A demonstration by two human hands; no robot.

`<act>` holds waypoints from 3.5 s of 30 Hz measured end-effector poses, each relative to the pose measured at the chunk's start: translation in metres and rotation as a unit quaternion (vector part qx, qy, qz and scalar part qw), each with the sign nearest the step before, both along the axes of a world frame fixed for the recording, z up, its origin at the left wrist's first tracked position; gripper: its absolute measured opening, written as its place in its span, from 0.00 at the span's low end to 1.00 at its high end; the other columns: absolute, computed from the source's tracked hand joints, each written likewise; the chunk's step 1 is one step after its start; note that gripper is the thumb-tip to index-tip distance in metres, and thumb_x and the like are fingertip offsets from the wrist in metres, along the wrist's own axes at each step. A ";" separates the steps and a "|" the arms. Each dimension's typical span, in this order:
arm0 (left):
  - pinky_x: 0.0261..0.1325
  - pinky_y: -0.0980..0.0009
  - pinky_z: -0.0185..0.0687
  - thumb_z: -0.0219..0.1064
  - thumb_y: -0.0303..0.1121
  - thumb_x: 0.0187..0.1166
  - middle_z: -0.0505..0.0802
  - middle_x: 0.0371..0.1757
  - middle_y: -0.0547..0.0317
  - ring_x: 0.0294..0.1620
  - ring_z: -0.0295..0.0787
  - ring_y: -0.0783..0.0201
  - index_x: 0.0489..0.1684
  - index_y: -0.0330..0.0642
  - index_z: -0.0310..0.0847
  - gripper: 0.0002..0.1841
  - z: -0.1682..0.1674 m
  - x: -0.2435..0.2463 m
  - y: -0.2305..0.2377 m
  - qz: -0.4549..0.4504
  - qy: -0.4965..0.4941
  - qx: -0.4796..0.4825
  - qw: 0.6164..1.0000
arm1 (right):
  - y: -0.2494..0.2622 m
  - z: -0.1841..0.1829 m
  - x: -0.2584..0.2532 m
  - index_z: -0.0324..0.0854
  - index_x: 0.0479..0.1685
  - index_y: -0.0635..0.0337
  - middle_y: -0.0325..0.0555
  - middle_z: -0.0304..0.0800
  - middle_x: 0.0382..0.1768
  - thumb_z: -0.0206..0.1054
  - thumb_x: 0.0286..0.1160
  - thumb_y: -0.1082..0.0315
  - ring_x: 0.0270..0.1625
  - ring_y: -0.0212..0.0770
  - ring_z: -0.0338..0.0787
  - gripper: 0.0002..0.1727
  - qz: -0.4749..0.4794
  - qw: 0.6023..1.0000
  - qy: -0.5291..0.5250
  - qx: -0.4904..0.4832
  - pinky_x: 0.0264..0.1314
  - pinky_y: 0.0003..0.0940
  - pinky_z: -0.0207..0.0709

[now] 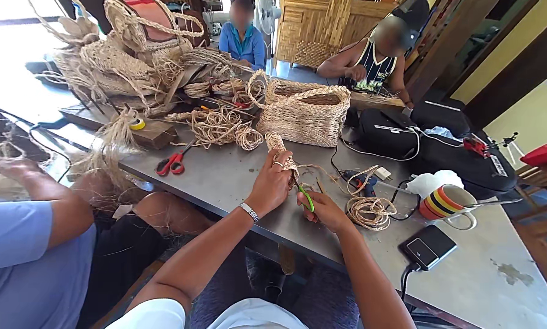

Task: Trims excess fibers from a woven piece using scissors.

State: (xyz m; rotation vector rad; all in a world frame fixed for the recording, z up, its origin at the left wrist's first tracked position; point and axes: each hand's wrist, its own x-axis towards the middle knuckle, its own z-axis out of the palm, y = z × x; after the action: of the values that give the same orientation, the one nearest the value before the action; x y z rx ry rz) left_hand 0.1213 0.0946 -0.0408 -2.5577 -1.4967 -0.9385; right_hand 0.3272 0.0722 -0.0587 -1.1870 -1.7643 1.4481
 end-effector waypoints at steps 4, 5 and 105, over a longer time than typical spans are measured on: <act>0.89 0.52 0.59 0.64 0.27 0.79 0.70 0.88 0.54 0.93 0.50 0.45 0.40 0.36 0.92 0.09 -0.007 0.002 0.000 -0.015 0.006 0.020 1.000 | 0.000 -0.001 0.001 0.84 0.50 0.61 0.33 0.78 0.21 0.63 0.87 0.48 0.20 0.26 0.76 0.22 -0.007 1.000 -0.011 0.001 0.25 0.22 0.72; 0.89 0.52 0.60 0.63 0.27 0.80 0.70 0.89 0.54 0.93 0.50 0.45 0.44 0.35 0.92 0.10 -0.007 0.002 0.001 -0.010 0.010 0.022 1.000 | 0.000 0.001 0.003 0.83 0.51 0.61 0.33 0.80 0.21 0.61 0.88 0.47 0.20 0.27 0.79 0.23 0.009 1.000 -0.021 -0.009 0.25 0.23 0.75; 0.52 0.39 0.85 0.52 0.34 0.91 0.91 0.47 0.34 0.51 0.91 0.34 0.67 0.34 0.75 0.16 -0.021 0.048 0.013 0.115 -0.065 -0.156 0.979 | -0.038 -0.002 0.044 0.84 0.51 0.61 0.34 0.84 0.18 0.56 0.89 0.47 0.19 0.29 0.85 0.24 0.021 0.995 0.095 -0.037 0.24 0.24 0.81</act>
State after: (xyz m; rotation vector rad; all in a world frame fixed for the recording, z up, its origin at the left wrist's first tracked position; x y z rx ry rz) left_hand 0.1689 0.1081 -0.0617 -2.4768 -2.0747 -0.9187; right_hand 0.3707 0.0345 -0.0607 -1.0177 -1.6272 1.6064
